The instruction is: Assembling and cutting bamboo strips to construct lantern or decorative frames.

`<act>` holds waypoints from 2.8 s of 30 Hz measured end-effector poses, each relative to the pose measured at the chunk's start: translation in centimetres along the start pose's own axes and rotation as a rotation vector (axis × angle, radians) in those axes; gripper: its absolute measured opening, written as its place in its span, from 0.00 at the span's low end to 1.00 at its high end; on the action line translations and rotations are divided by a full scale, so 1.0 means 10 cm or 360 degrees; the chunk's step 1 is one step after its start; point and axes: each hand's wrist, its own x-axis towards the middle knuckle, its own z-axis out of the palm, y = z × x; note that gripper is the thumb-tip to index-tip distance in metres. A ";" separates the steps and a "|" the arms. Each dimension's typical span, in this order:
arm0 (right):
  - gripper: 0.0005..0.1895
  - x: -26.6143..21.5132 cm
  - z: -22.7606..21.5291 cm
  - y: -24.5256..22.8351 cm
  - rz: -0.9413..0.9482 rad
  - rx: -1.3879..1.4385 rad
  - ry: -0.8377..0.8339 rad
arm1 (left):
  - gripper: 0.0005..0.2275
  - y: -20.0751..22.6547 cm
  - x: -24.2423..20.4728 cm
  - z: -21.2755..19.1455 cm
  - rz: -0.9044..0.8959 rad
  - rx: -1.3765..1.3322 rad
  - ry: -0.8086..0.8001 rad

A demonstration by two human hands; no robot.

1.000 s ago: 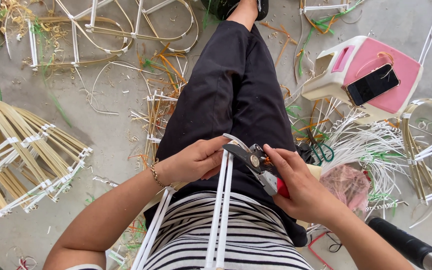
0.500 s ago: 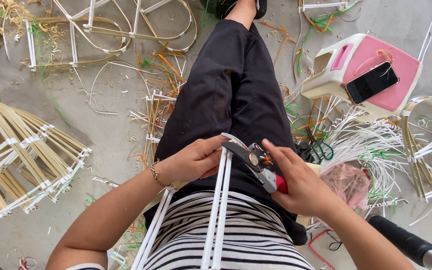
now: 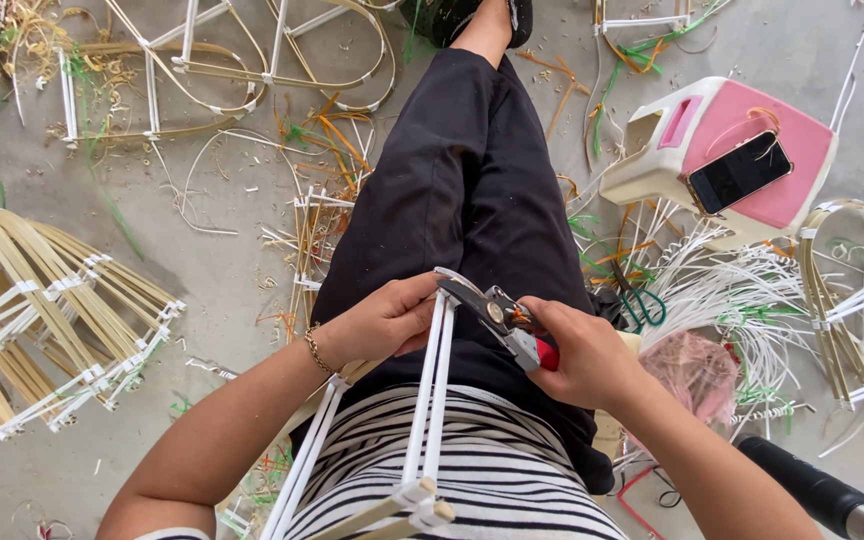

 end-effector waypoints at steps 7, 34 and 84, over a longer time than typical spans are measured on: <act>0.22 -0.03 0.35 0.33 0.0087 -0.0055 0.0072 | 0.13 -0.09 -0.03 -0.03 0.0030 -0.0139 -0.0049; 0.27 0.44 -0.11 -0.11 0.0012 0.2138 -0.0076 | 0.18 0.51 0.27 -0.02 -0.0118 0.1127 -0.0218; 0.22 0.15 -0.41 -0.52 0.0260 0.1391 -0.1082 | 0.11 1.28 -0.56 0.40 0.0281 0.1166 0.0008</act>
